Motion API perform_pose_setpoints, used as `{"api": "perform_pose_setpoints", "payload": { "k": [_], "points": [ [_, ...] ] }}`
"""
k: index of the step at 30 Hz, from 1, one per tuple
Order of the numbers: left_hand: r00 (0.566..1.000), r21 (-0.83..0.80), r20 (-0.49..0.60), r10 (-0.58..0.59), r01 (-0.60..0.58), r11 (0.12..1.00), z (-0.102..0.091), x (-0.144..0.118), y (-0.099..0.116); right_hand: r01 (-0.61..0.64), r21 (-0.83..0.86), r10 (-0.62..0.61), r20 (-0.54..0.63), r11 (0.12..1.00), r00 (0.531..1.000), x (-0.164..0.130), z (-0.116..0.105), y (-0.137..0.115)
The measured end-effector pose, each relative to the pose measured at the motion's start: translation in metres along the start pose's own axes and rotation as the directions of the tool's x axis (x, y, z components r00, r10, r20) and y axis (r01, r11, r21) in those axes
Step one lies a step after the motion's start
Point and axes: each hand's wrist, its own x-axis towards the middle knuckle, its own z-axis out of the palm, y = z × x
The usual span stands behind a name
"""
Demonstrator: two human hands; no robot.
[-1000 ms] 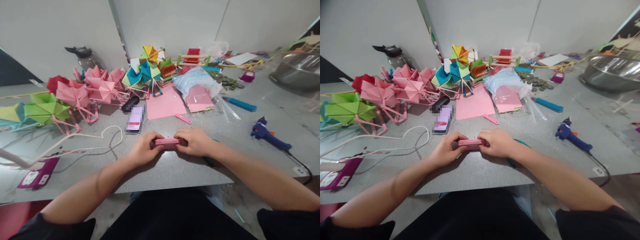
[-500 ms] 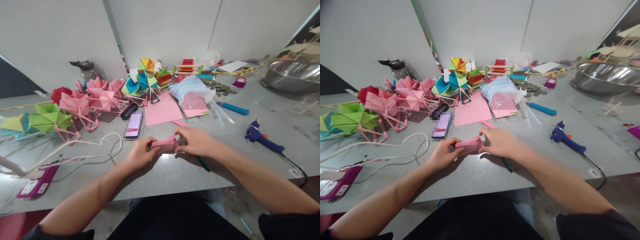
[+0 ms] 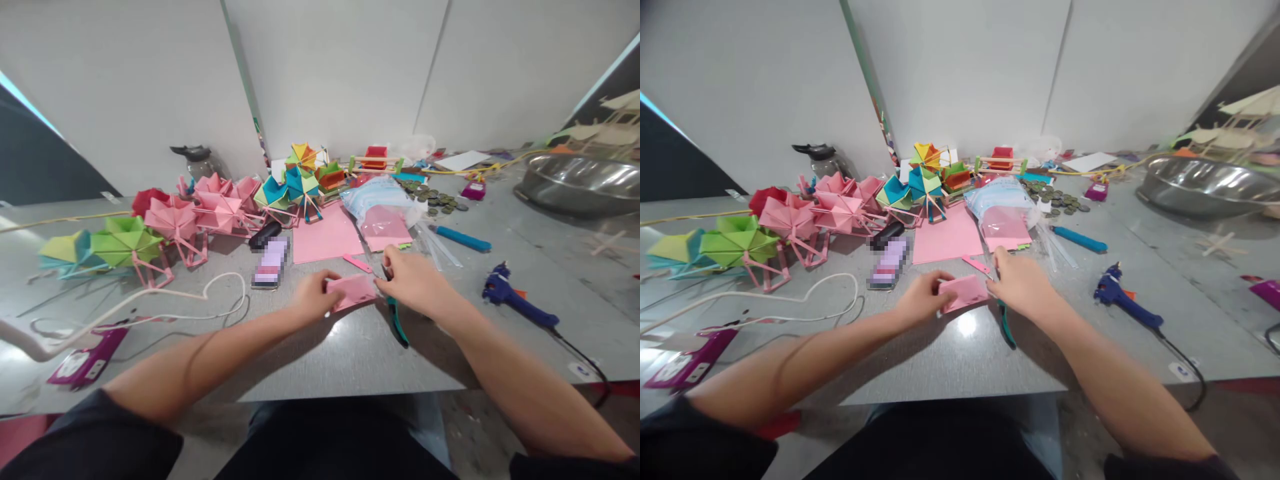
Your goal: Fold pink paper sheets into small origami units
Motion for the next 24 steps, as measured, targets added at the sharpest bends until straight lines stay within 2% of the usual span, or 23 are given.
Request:
{"api": "perform_pose_setpoints", "payload": {
  "k": [6, 8, 11, 14, 18, 21, 24],
  "points": [
    [0.989, 0.09, 0.056, 0.139, -0.143, 0.986, 0.071, 0.057, 0.052, -0.052, 0.032, 0.055, -0.13, 0.998, 0.99, 0.008, -0.023, 0.023],
    [0.978, 0.155, 0.069, 0.199, -0.207, 0.966, 0.086, 0.069, 0.061, -0.068, 0.012, 0.07, -0.16, 0.998, 0.985, 0.014, -0.028, 0.034],
    [0.952, 0.254, 0.11, 0.285, -0.304, 0.918, 0.094, 0.08, 0.064, -0.087, -0.023, 0.083, -0.146, 0.996, 0.986, 0.025, -0.029, 0.05],
    [0.929, 0.345, 0.118, 0.352, -0.371, 0.862, 0.096, 0.084, 0.063, -0.121, -0.047, 0.114, -0.125, 0.992, 0.986, 0.035, -0.023, 0.06],
    [0.913, 0.445, 0.117, 0.391, -0.4, 0.801, 0.09, 0.078, 0.06, -0.112, -0.099, 0.103, -0.09, 0.989, 0.991, 0.041, -0.014, 0.066],
    [0.915, 0.524, 0.107, 0.389, -0.385, 0.76, 0.066, 0.069, 0.054, -0.131, -0.127, 0.125, -0.047, 0.983, 0.991, 0.04, -0.013, 0.066],
    [0.934, 0.624, 0.065, 0.352, -0.314, 0.716, 0.026, 0.061, 0.039, -0.153, -0.162, 0.144, -0.065, 0.975, 0.987, 0.035, -0.014, 0.057]
  ]
}}
